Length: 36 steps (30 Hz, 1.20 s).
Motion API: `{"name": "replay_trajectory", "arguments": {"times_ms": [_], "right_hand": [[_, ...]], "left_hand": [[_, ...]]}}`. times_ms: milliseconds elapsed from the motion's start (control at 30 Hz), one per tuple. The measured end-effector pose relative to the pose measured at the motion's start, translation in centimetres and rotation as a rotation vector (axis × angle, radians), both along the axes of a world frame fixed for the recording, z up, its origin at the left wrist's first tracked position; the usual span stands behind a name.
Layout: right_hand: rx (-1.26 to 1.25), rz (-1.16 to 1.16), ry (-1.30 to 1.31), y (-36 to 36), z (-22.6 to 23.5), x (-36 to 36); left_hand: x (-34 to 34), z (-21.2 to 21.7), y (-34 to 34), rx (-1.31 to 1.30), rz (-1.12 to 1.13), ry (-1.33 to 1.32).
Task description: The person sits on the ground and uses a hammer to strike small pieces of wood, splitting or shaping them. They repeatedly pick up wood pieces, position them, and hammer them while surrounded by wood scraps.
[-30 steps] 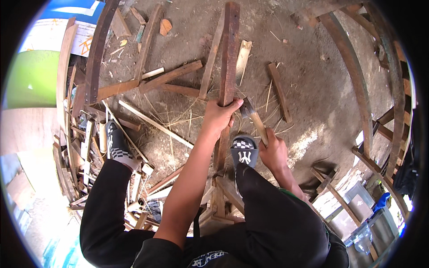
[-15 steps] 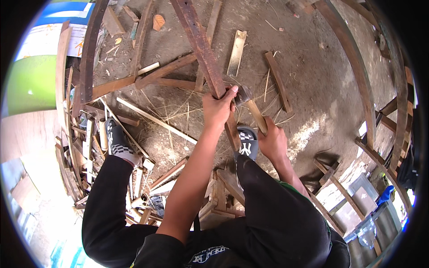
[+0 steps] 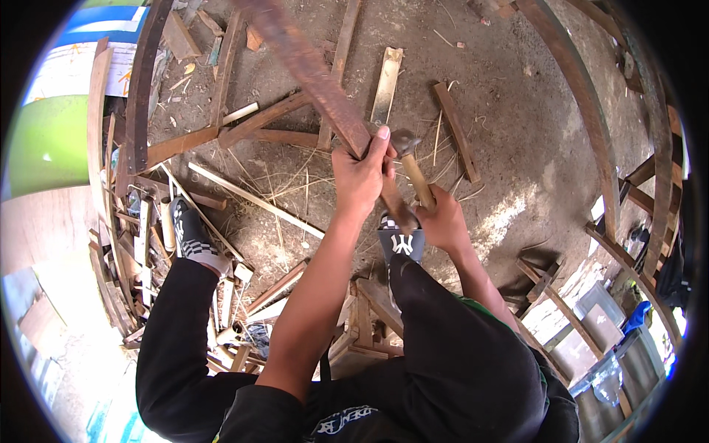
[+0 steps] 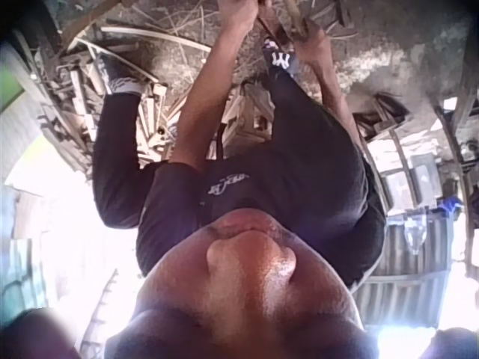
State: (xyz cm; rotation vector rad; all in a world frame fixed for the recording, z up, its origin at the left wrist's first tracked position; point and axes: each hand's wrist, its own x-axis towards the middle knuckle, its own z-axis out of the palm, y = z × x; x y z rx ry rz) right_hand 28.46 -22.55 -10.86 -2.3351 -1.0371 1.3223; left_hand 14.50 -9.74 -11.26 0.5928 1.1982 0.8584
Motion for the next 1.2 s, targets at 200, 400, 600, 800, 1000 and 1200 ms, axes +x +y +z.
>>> {"name": "replay_trajectory", "arguments": {"times_ms": [200,400,600,800,1000,1200], "right_hand": [[0.076,-0.189,-0.030,-2.2,-2.2,1.2],[0.101,-0.587,0.287,-3.3,-0.4,0.5],[0.193,-0.682,0.356,-3.2,1.1,0.3],[0.264,-0.740,0.384,-2.2,1.9,1.1],[0.252,-0.729,0.389,-3.0,1.5,1.2],[0.221,-0.688,0.436,-4.2,1.3,-0.1]], "left_hand": [[-1.5,-0.4,1.7,0.048,0.078,-0.048],[-4.8,-2.2,0.7,-0.058,0.225,-0.011],[-6.7,-5.0,-2.0,0.058,0.373,0.027],[-9.1,-6.4,-5.8,-0.211,0.759,-0.231],[-10.8,-6.3,-4.9,-0.360,0.988,-0.335],[-12.0,-9.3,-1.6,-0.388,1.119,-0.297]]}}
